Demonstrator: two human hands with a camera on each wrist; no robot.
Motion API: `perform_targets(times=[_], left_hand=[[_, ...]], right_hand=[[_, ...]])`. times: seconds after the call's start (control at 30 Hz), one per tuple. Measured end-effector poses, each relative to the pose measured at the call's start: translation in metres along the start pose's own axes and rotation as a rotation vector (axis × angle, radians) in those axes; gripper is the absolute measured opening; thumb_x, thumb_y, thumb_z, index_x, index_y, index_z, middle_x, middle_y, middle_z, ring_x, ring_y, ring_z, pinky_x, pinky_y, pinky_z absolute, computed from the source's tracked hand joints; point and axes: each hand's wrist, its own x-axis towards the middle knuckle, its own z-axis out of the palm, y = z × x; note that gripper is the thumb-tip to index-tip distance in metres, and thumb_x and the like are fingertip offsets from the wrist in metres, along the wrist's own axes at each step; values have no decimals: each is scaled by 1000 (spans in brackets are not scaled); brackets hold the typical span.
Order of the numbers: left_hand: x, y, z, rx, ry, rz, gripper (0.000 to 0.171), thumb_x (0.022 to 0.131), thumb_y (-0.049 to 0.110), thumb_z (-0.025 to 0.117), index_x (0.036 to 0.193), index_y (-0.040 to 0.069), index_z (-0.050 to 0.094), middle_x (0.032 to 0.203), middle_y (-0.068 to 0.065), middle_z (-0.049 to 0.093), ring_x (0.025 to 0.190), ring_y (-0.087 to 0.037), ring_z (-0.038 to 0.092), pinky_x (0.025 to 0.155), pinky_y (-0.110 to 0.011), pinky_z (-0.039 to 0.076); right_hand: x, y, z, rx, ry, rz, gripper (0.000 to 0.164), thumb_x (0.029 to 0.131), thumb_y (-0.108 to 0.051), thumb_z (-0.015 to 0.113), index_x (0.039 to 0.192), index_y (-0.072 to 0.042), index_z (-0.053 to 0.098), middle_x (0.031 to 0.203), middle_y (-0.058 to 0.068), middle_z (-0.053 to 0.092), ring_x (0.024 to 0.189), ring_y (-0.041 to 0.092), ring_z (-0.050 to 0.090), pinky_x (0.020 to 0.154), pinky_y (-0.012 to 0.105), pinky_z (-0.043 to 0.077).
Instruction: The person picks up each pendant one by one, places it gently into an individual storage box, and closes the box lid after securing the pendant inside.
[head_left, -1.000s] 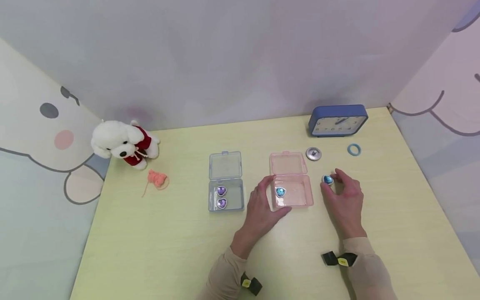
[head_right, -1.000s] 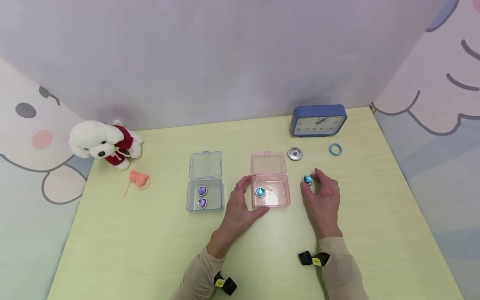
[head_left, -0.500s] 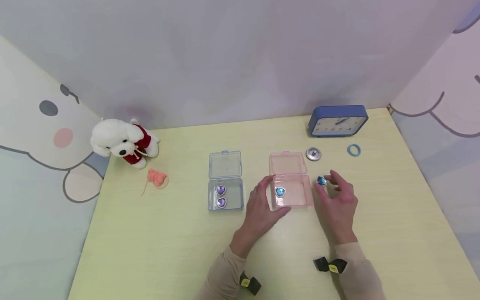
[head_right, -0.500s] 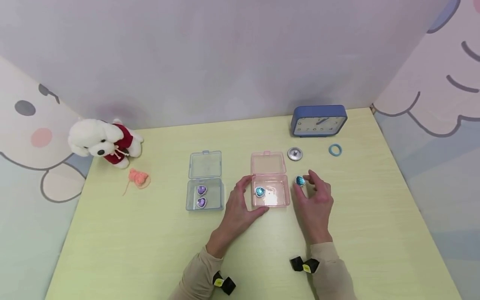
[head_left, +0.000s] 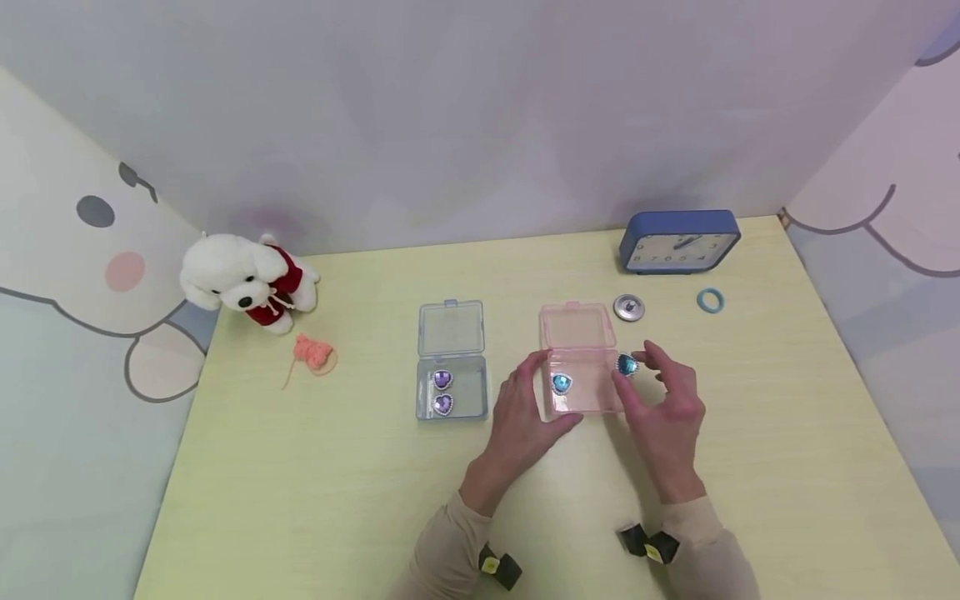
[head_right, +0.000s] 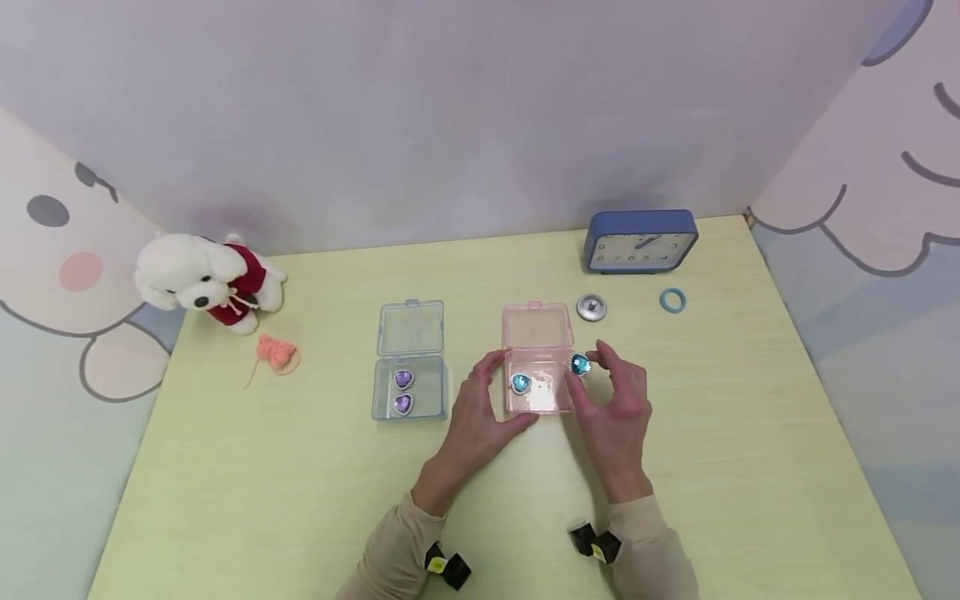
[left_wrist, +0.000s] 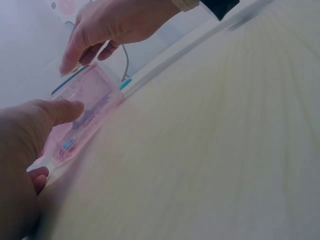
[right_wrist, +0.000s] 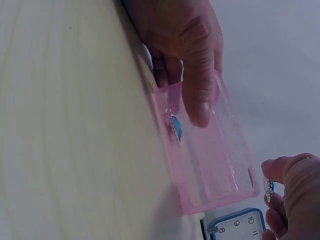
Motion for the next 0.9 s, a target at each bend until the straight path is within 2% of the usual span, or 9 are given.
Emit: perform_targets(times=[0.23,0.4,0.73,0.9], left_hand=[[-1,1,-2,-1,-13,-11,99,82,37,91,160,20,32,155,-2,53,135,-24,54,109,-47,49],[0,1,-2,-4,-17,-15,99,83,38,91,160,20,32,155,-3,54,134,-25,55,107,-48,50],[0,-1,0,4,-18,-15,99,83,40,90,160,22,31,153,-3,55,133,-25,55,107,-48,50],[0,-1,0,8,-14,-17,98,83,40,90,160,21,32,153,-3,55,133,-25,55,108,-47,50]], right_hand=[[-7,-4,8,-11,-57,-48,61,71,8,92,127,8,67,109,22,75,100,39,61,98,10,38],[-9,-4,11,-28,-80,-63,61,72,7,92,128,7,67,110,22,76,100,40,61,99,9,37],[-13,-2,10,-56,-125,-59,60,73,5,92,128,6,68,110,20,76,101,39,58,93,16,38],[-13,-2,10,-68,-148,-49,61,74,4,92,129,6,67,110,20,75,102,39,57,89,26,42]])
